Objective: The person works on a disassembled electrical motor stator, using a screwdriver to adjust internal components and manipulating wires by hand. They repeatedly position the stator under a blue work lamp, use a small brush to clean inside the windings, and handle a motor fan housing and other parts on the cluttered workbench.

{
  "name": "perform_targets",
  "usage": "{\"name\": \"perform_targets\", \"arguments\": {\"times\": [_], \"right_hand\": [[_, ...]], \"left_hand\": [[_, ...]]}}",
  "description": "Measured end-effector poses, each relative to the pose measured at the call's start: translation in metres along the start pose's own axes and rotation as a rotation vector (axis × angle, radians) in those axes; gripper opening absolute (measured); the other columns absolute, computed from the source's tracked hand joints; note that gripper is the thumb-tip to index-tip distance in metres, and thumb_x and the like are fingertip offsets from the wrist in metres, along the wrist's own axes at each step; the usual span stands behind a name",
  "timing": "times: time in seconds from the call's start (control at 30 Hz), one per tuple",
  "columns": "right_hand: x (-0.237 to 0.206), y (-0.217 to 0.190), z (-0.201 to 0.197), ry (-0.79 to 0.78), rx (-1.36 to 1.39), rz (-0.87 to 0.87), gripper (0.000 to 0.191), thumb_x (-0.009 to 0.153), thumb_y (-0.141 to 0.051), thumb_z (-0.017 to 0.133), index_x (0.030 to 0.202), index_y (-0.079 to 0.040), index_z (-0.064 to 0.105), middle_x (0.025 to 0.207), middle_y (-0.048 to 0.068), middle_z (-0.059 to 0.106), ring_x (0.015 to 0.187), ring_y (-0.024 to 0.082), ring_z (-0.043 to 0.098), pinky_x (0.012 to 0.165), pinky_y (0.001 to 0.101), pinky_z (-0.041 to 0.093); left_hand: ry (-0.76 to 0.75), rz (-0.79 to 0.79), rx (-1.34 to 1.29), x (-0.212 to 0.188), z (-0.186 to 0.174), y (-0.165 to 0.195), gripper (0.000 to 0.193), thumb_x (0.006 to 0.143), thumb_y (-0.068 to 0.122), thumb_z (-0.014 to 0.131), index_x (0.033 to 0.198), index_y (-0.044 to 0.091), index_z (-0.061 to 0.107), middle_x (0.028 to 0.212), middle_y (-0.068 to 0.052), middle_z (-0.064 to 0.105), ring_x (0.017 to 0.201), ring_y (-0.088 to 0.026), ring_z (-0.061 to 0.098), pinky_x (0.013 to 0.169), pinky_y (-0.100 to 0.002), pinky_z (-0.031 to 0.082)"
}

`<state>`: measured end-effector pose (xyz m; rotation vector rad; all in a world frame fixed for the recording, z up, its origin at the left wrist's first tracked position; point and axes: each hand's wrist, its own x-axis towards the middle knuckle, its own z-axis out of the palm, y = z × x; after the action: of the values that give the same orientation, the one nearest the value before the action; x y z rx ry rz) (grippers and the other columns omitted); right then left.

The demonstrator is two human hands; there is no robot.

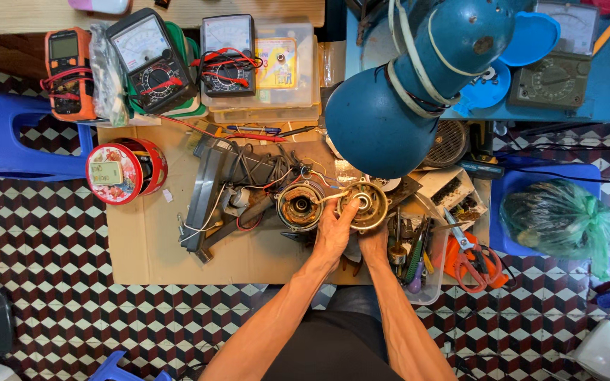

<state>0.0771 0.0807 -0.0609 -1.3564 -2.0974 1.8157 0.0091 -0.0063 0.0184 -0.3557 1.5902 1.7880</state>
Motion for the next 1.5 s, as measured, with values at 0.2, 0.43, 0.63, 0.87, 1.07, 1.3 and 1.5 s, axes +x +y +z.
{"name": "perform_targets", "arguments": {"times": [0.2,0.43,0.63,0.87,1.07,1.3,1.5], "right_hand": [[0.004,0.005,0.009,-0.083,-0.131,0.010,0.035,0.093,-0.024,0.063,0.120,-0.003,0.069,0.112,0.013,0.076,0.105,0.022,0.071,0.088,0.0366,0.054],[-0.008,-0.005,0.045,-0.163,-0.070,-0.033,0.034,0.101,-0.026,0.051,0.122,-0.005,0.067,0.115,0.017,0.075,0.109,0.027,0.070,0.091,0.0378,0.052],[-0.015,-0.028,0.071,-0.213,-0.061,-0.104,0.038,0.102,-0.030,0.046,0.125,-0.006,0.064,0.120,0.020,0.071,0.114,0.036,0.066,0.096,0.0429,0.049],[-0.009,-0.028,0.100,-0.221,-0.230,-0.203,0.036,0.102,-0.026,0.046,0.127,-0.007,0.062,0.115,0.029,0.064,0.107,0.049,0.056,0.093,0.0538,0.045],[-0.009,-0.041,0.081,-0.398,-0.181,-0.283,0.037,0.099,-0.022,0.047,0.129,-0.005,0.062,0.113,0.027,0.068,0.106,0.043,0.060,0.093,0.0503,0.047],[-0.033,-0.092,-0.057,0.216,-0.199,-0.109,0.033,0.103,-0.022,0.050,0.124,-0.005,0.069,0.083,0.014,0.076,0.077,0.017,0.067,0.075,0.0366,0.052],[0.043,-0.132,-0.146,0.429,-0.635,-0.326,0.044,0.094,-0.036,0.073,0.119,-0.001,0.067,0.107,0.021,0.071,0.096,0.039,0.068,0.082,0.0493,0.051]], "left_hand": [[0.041,0.008,0.034,-0.003,-0.020,0.008,0.063,0.092,0.043,0.067,0.140,0.004,0.056,0.128,-0.011,0.066,0.117,-0.019,0.061,0.101,-0.033,0.047],[0.124,0.005,0.097,-0.003,-0.061,0.022,0.063,0.091,0.042,0.068,0.141,0.006,0.055,0.127,-0.008,0.067,0.117,-0.017,0.061,0.101,-0.032,0.046],[0.174,0.053,0.067,0.005,-0.089,0.023,0.058,0.092,0.036,0.069,0.139,0.005,0.057,0.127,-0.007,0.067,0.115,-0.015,0.061,0.100,-0.031,0.047],[0.181,0.020,-0.002,0.018,-0.121,0.021,0.054,0.093,0.034,0.069,0.137,0.005,0.057,0.124,-0.005,0.067,0.112,-0.014,0.062,0.099,-0.030,0.048],[0.145,-0.008,-0.072,0.016,-0.129,0.021,0.055,0.092,0.034,0.070,0.136,0.005,0.056,0.120,-0.006,0.067,0.103,-0.014,0.066,0.085,-0.031,0.055],[0.105,-0.007,-0.089,-0.002,-0.121,0.035,0.058,0.090,0.034,0.071,0.139,0.010,0.053,0.119,-0.004,0.068,0.101,-0.014,0.068,0.080,-0.032,0.057],[0.147,0.003,-0.033,-0.001,-0.114,0.030,0.057,0.092,0.035,0.071,0.140,0.009,0.055,0.117,-0.005,0.069,0.098,-0.014,0.067,0.075,-0.031,0.055]]}}
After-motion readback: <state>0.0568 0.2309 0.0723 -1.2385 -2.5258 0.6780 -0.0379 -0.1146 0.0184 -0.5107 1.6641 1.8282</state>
